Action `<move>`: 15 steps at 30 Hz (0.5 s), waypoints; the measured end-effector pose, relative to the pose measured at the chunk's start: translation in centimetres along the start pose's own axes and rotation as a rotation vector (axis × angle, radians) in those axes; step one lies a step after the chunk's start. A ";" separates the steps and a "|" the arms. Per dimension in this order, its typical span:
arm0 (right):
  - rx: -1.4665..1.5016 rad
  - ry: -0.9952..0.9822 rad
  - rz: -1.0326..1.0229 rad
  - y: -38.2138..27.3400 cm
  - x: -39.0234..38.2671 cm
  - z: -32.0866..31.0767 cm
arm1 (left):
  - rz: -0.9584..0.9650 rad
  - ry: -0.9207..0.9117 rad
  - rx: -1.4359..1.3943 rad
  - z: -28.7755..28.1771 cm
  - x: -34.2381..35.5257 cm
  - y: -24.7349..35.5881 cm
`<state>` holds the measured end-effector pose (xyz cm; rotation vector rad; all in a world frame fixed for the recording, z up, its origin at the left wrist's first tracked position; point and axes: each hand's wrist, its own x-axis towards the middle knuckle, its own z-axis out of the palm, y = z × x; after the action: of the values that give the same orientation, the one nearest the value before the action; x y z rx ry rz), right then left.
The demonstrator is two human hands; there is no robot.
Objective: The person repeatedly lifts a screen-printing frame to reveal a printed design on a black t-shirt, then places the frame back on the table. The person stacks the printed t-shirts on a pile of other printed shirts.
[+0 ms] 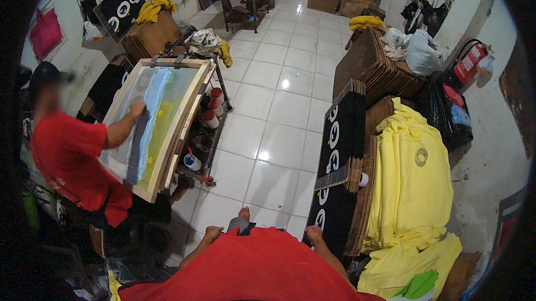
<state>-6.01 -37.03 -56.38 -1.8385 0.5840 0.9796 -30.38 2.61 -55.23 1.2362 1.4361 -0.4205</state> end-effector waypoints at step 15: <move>-0.009 0.006 -0.026 0.5 0.8 -0.1 | 0.049 0.038 0.147 0.2 -3.7 2.2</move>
<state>-5.86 -37.33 -57.23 -1.8532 0.5594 0.9613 -29.14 1.65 -51.18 1.4009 1.4245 -0.4778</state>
